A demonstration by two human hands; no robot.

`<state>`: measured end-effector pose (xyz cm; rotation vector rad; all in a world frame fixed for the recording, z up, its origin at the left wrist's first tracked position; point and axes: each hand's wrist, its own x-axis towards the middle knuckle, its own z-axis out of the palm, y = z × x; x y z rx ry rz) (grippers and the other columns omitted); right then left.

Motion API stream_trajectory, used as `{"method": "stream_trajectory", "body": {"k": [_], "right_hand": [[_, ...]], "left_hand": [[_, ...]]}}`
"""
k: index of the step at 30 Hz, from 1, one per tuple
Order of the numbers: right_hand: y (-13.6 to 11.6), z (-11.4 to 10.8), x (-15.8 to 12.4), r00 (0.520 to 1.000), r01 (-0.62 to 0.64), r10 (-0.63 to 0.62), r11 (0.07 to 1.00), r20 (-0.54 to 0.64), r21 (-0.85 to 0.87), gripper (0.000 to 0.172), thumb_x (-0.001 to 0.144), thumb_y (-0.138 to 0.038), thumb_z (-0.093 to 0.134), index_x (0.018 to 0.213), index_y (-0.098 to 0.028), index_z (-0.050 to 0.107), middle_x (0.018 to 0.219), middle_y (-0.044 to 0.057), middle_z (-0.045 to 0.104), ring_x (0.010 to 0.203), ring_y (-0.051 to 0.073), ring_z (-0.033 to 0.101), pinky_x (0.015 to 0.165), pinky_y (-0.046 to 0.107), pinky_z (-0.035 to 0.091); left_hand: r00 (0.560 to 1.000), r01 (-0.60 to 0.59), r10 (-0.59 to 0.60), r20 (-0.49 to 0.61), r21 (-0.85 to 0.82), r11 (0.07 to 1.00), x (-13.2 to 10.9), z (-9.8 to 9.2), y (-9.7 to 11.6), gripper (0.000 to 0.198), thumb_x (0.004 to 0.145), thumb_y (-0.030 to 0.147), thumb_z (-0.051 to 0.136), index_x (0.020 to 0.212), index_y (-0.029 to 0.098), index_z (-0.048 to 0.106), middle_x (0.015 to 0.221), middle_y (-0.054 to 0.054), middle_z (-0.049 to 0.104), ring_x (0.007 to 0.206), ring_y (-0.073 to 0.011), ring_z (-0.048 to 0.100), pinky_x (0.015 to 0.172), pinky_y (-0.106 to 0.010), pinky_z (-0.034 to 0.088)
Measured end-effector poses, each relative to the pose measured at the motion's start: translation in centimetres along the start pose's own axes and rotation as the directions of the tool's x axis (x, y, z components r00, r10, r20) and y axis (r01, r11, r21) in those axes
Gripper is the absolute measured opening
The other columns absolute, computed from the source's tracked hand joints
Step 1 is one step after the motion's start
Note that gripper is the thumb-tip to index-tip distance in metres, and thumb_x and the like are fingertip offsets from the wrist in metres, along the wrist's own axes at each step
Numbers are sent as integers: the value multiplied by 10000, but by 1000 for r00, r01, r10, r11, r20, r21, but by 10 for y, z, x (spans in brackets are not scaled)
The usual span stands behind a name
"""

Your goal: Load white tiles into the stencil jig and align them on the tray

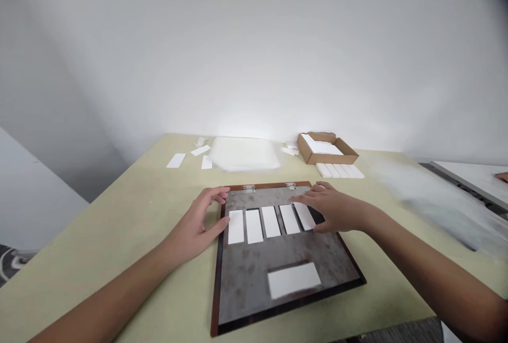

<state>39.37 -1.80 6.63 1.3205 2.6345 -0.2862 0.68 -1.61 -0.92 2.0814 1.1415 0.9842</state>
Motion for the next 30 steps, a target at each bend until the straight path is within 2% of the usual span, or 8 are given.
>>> {"method": "stream_trajectory", "body": {"k": [9,14,17,19,21,25,30], "right_hand": [[7,6,0,1000,15,-14,999,-17,35,955,783,-381,867,1629,-319,431,1454,129,648,1407,378,511,1246,594,246],[4,-8,-9,998,-11,15,998,-63,64,916,824,-434,832,1637,-315,427,1452,128,645,1369,393,523,1190,573,336],[-18,-21,-13,987,13,1,997,-162,80,950,870,-451,790,1684,-324,316,1479,125,617,1347,380,522,1153,546,389],[-43,-27,-10,955,82,-62,995,-290,57,980,882,-369,779,1700,-339,241,1469,104,620,1320,353,527,1185,556,357],[-70,-30,-3,908,161,-152,987,-391,-10,989,895,-315,759,1704,-340,191,1463,95,615,1319,336,517,1242,588,274],[-111,-36,15,848,241,-290,957,-443,-164,961,947,-309,701,1707,-362,116,1446,106,597,1320,332,498,1274,640,176],[-126,-35,32,818,238,-331,940,-470,-246,1003,939,-346,728,1714,-319,90,1411,144,600,1309,364,496,1255,682,189]], "left_hand": [[1000,30,-30,5,-23,999,1,0,0,515,987,382,649,1461,314,460,1346,-112,592,1256,-306,560,514,-199,445],[997,72,-73,-13,-68,995,2,-2,3,539,950,408,692,1439,310,487,1331,-110,596,1259,-311,557,517,-207,429],[993,104,-109,-43,-116,988,1,-2,17,485,980,465,666,1404,305,493,1252,-100,622,1141,-275,605,582,-244,474],[992,115,-122,-30,-168,979,-1,0,35,456,1027,511,597,1413,314,456,1176,-78,659,1013,-231,648,709,-303,544],[992,127,-128,10,-223,967,-5,4,57,497,1046,558,554,1455,327,390,1127,-65,694,937,-214,676,797,-358,574],[979,194,-203,-2,-290,937,-11,7,91,649,975,593,661,1481,339,343,1022,-38,713,876,-213,671,790,-374,557],[962,221,-255,-94,-280,934,-14,-4,97,614,964,560,680,1453,328,392,859,18,645,854,-201,657,833,-370,539]]}}
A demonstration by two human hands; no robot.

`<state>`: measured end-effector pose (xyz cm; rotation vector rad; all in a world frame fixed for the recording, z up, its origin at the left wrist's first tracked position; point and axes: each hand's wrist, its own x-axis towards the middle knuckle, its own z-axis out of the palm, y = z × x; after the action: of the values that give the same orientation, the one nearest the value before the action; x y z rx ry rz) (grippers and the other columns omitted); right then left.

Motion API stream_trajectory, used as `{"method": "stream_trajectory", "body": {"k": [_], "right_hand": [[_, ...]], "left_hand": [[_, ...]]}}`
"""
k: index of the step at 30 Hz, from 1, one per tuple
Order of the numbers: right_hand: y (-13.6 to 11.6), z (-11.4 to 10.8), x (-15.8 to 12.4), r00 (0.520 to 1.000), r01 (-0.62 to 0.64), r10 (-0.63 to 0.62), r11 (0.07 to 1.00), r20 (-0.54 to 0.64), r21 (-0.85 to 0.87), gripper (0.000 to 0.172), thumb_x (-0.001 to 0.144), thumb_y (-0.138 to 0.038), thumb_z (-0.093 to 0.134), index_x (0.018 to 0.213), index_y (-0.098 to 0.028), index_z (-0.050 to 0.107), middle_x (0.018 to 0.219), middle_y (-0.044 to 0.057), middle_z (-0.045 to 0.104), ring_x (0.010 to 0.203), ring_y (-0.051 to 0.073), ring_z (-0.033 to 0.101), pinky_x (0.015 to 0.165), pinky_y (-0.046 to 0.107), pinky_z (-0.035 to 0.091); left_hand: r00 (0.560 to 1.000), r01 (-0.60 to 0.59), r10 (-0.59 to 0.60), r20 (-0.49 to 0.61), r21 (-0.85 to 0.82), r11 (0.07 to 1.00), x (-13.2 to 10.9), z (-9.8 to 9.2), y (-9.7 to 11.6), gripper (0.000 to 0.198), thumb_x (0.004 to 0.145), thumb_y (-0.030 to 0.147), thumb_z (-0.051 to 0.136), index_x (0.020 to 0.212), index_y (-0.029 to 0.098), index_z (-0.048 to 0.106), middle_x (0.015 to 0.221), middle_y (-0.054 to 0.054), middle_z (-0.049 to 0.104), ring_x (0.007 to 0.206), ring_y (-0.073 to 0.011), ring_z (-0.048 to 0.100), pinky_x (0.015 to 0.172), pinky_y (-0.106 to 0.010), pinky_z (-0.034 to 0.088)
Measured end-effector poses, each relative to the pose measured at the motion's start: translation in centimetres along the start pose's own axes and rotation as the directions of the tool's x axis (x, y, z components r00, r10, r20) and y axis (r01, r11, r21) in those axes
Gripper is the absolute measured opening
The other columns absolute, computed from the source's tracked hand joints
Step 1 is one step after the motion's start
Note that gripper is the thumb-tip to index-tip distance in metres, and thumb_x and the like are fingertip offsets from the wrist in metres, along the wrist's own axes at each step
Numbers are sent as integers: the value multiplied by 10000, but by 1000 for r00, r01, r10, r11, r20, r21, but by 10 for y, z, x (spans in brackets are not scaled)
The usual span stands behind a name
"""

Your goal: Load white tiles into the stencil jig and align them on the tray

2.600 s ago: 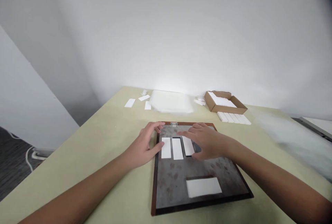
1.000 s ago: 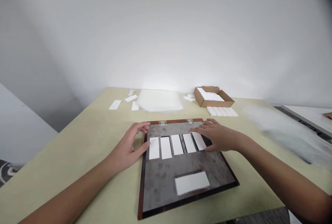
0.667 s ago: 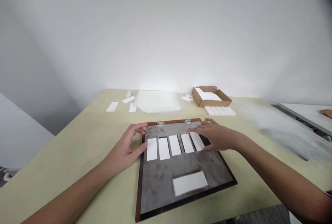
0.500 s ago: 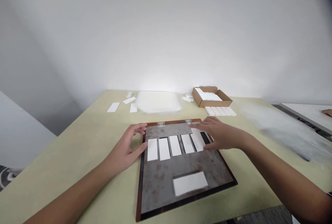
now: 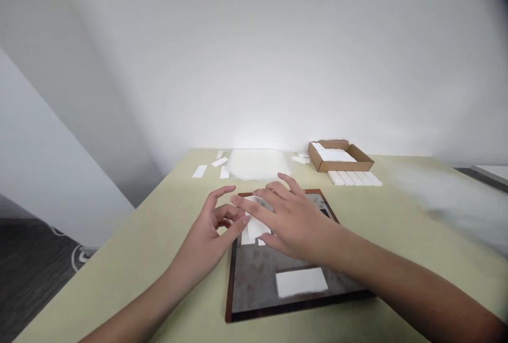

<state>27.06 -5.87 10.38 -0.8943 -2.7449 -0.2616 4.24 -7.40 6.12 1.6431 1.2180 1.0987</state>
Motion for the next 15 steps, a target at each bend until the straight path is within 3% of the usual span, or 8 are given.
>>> {"method": "stream_trajectory", "body": {"k": [4,7,10,13,15], "right_hand": [[-6,8,7,1000,-26,26,999,-17,22,1017,926,-366,756,1710,-336,110,1433,147,599,1340,365,504,1259,683,192],[-4,9,5,996,-47,51,998,-74,51,1024,921,-512,773,1706,-369,131,1657,178,395,1483,397,405,1276,691,168],[15,8,-12,990,-91,104,987,-97,130,940,964,-651,662,1706,-382,150,1744,153,248,1576,400,287,1293,681,164],[52,14,-45,973,-206,228,935,-43,290,823,1006,-650,586,1692,-409,202,1726,84,314,1595,364,255,1299,632,220],[79,25,-71,938,-323,347,847,22,422,797,1002,-628,604,1677,-417,236,1700,65,357,1586,346,275,1289,596,274]], "left_hand": [[999,14,-12,-32,37,999,-1,-7,-2,615,958,572,682,1443,310,409,823,29,639,827,-195,652,813,-346,527],[999,31,-28,-37,80,996,4,-20,-10,650,944,611,682,1446,303,405,848,16,680,839,-202,663,826,-343,523],[996,81,-73,-57,150,985,18,-54,-29,719,915,648,708,1466,303,402,914,-9,728,816,-209,670,782,-330,507],[986,162,-148,-75,244,956,34,-103,-54,724,874,635,768,1439,283,484,900,-25,758,781,-228,676,702,-309,476],[981,192,-177,-79,293,937,42,-130,-71,684,862,605,796,1404,259,560,859,-29,768,780,-249,695,681,-312,483]]}}
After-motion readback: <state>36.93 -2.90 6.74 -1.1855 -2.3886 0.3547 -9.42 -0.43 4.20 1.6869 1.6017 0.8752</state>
